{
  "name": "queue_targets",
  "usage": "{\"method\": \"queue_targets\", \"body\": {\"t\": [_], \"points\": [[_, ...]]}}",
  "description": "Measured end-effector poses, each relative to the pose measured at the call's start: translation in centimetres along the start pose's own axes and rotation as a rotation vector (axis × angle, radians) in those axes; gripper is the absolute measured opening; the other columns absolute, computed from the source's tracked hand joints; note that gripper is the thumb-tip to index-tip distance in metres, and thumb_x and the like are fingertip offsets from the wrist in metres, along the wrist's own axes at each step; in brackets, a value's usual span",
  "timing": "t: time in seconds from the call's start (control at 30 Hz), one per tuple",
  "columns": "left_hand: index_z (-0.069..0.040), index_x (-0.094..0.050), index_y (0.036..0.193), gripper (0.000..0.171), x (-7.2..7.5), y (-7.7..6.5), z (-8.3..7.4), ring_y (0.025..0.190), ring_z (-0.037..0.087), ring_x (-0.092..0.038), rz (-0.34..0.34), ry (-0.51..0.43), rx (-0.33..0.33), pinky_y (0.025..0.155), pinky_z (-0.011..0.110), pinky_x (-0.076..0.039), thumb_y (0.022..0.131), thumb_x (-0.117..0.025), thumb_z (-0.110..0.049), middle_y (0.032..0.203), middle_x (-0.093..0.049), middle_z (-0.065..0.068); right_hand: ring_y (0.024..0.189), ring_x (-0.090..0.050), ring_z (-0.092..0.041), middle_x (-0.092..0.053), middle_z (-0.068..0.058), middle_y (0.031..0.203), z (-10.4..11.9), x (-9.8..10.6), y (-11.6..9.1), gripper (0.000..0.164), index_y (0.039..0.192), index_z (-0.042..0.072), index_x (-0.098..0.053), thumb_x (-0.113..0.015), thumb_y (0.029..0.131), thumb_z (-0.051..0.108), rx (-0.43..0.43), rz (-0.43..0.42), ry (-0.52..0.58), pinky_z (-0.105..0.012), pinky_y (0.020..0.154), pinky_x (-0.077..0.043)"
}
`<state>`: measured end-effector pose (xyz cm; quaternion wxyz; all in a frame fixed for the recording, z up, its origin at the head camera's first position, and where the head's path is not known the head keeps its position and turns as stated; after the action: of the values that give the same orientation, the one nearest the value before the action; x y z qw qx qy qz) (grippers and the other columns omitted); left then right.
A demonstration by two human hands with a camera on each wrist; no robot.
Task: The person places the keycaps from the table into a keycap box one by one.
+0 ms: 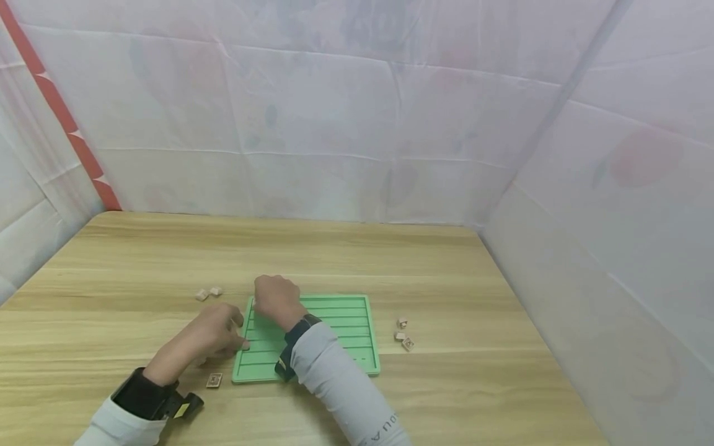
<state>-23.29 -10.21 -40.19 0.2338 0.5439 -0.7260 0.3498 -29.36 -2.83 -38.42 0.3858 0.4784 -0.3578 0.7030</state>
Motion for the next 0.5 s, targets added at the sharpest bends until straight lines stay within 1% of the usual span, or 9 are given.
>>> {"method": "queue_targets", "body": {"t": [0.07,0.23,0.37,0.43,0.5], "points": [[-0.002,-0.055,0.075,0.026,0.0,0.0,0.0,0.046,0.015,-0.054,0.0,0.002,-0.002,0.047,0.025,-0.035,0.071,-0.08,-0.006,0.055,-0.055,0.006,0.06,-0.049,-0.01,-0.057,0.005,0.075,0.1,0.1,-0.1,0.004,0.085,0.014,-0.063,-0.065,0.083,0.014,0.001,0.012,-0.006,-0.026,0.05,-0.04],[0.001,-0.057,0.081,0.026,-0.1,0.1,0.1,0.047,0.015,-0.055,0.006,-0.003,-0.004,0.048,0.027,-0.038,0.07,-0.08,-0.005,0.056,-0.055,0.005,0.068,-0.053,-0.012,-0.063,0.002,0.091,0.7,0.4,-0.7,0.018,0.099,0.014,-0.064,-0.068,0.082,0.017,0.011,0.054,-0.035,-0.028,0.055,-0.044],[0.004,-0.058,0.086,0.028,-0.1,0.2,0.1,0.048,0.015,-0.055,0.007,-0.008,-0.007,0.049,0.027,-0.04,0.07,-0.08,-0.005,0.057,-0.056,0.005,0.074,-0.057,-0.013,-0.065,0.002,0.098,1.2,0.6,-1.3,0.025,0.105,0.014,-0.065,-0.071,0.082,0.018,0.034,0.083,-0.09,-0.028,0.057,-0.046],[0.004,-0.058,0.087,0.029,-0.1,0.2,0.1,0.048,0.015,-0.055,0.007,-0.007,-0.006,0.049,0.027,-0.04,0.07,-0.08,-0.005,0.057,-0.056,0.005,0.079,-0.058,-0.013,-0.064,0.003,0.101,1.4,0.7,-1.6,0.029,0.108,0.014,-0.065,-0.073,0.08,0.019,0.052,0.094,-0.121,-0.028,0.059,-0.046],[0.003,-0.058,0.084,0.027,-0.1,0.2,0.1,0.048,0.015,-0.055,0.007,-0.008,-0.004,0.049,0.027,-0.039,0.071,-0.08,-0.005,0.057,-0.056,0.005,0.084,-0.058,-0.013,-0.063,0.002,0.102,1.6,0.8,-1.9,0.032,0.109,0.013,-0.065,-0.075,0.08,0.02,0.068,0.102,-0.144,-0.028,0.06,-0.047]]}}
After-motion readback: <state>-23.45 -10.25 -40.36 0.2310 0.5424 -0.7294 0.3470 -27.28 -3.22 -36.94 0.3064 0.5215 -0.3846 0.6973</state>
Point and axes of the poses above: each hand's wrist, its own y-axis towards the middle knuckle, its own x-axis out of the back of the hand, z = x × y, the point moved 9 cm from there along y, towards the middle knuckle
